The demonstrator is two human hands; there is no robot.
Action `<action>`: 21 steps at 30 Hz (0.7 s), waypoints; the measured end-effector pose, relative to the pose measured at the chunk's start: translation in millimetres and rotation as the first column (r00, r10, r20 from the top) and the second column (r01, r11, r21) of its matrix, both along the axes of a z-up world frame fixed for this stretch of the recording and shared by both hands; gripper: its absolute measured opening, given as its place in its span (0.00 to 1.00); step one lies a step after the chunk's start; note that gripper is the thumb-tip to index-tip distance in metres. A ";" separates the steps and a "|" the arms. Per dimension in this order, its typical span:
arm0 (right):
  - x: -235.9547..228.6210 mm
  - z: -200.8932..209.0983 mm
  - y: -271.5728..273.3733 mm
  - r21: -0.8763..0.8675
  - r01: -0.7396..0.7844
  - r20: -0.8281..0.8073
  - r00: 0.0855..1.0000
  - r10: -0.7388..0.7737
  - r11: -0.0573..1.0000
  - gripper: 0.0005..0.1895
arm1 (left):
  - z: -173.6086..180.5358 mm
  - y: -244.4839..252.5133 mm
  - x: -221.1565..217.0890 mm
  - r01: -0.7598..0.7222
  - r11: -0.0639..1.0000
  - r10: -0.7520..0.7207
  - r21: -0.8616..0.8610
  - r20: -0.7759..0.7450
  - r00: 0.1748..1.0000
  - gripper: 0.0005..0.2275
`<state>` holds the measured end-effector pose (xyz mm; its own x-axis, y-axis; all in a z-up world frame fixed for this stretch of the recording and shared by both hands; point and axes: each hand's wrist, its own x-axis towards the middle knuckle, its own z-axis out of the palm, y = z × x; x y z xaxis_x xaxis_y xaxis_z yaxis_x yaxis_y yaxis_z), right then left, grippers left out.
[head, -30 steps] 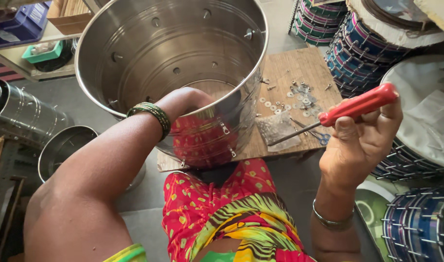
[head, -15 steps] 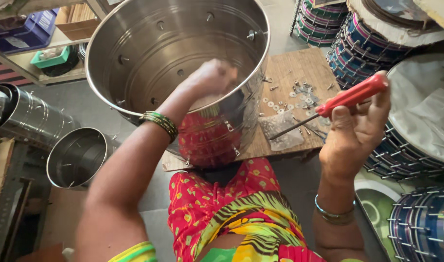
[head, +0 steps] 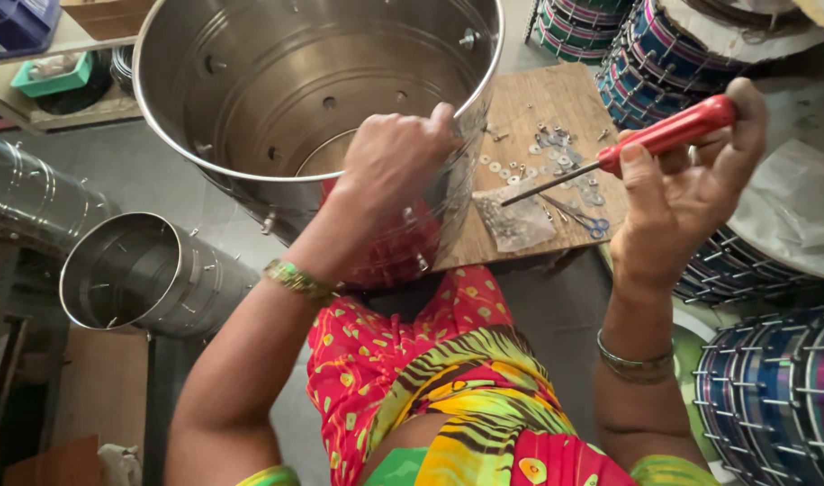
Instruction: The person sits on the floor and uses a red screwdriver to tighten tension rods on a large stainless steel drum shell. They rotate the shell to access different rods and continue tightening them systematically.
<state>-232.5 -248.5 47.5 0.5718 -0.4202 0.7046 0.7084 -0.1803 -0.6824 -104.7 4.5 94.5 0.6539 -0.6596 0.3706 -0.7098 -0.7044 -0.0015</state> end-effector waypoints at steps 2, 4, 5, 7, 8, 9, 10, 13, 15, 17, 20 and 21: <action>0.9 5.0 3.7 0.008 -0.022 0.026 0.999 0.022 1.000 0.36 | 1.8 26.9 -13.0 0.024 0.999 -0.024 0.022 0.020 0.999 0.15; -0.4 8.4 9.1 0.059 -0.056 0.020 0.998 0.055 0.997 0.37 | 4.1 54.4 -24.0 0.040 0.999 -0.042 0.018 0.114 0.993 0.16; -0.5 9.4 12.7 0.064 -0.060 0.022 0.998 0.059 0.996 0.37 | 4.5 65.0 -29.2 0.049 0.999 -0.051 0.016 0.160 0.986 0.17; 2.5 10.8 22.4 -0.011 -0.039 0.041 0.998 0.040 0.999 0.37 | 4.4 81.5 -39.8 0.009 1.000 -0.008 -0.005 0.182 0.983 0.19; 3.7 11.0 27.0 -0.047 -0.037 0.045 0.998 0.039 0.998 0.37 | 3.5 86.9 -44.8 -0.011 1.000 0.014 -0.015 0.194 0.981 0.20; 4.7 10.3 32.7 -0.083 -0.049 0.033 0.998 0.052 0.995 0.37 | 2.1 90.2 -49.6 -0.027 0.998 0.037 -0.049 0.212 0.977 0.21; 6.1 10.6 36.2 -0.113 -0.054 0.032 0.998 0.058 0.992 0.37 | 0.8 92.4 -53.9 -0.040 0.996 0.059 -0.086 0.229 0.972 0.22; 11.2 9.0 48.2 -0.187 -0.060 0.038 0.997 0.069 0.981 0.36 | -3.6 93.3 -60.7 -0.062 0.982 0.109 -0.178 0.271 0.956 0.23; 11.1 8.2 52.9 -0.221 -0.076 0.014 0.997 0.081 0.972 0.35 | -5.9 91.0 -62.7 -0.073 0.971 0.136 -0.226 0.278 0.951 0.23; 9.7 8.0 55.3 -0.241 -0.093 -0.020 0.996 0.091 0.966 0.35 | -7.4 89.6 -63.9 -0.091 0.960 0.163 -0.264 0.267 0.950 0.24; 9.5 8.6 58.0 -0.273 -0.102 -0.049 0.995 0.093 0.957 0.34 | -8.2 88.6 -64.1 -0.095 0.956 0.173 -0.278 0.270 0.947 0.24; 9.8 8.6 59.0 -0.292 -0.101 -0.051 0.995 0.090 0.951 0.34 | -8.5 88.1 -64.2 -0.095 0.956 0.173 -0.278 0.270 0.947 0.24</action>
<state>-222.6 -189.6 56.2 0.6271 -0.1401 0.7663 0.7075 -0.3093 -0.6355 -168.8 92.5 86.0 0.5685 -0.4296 0.7016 -0.6049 -0.7963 0.0026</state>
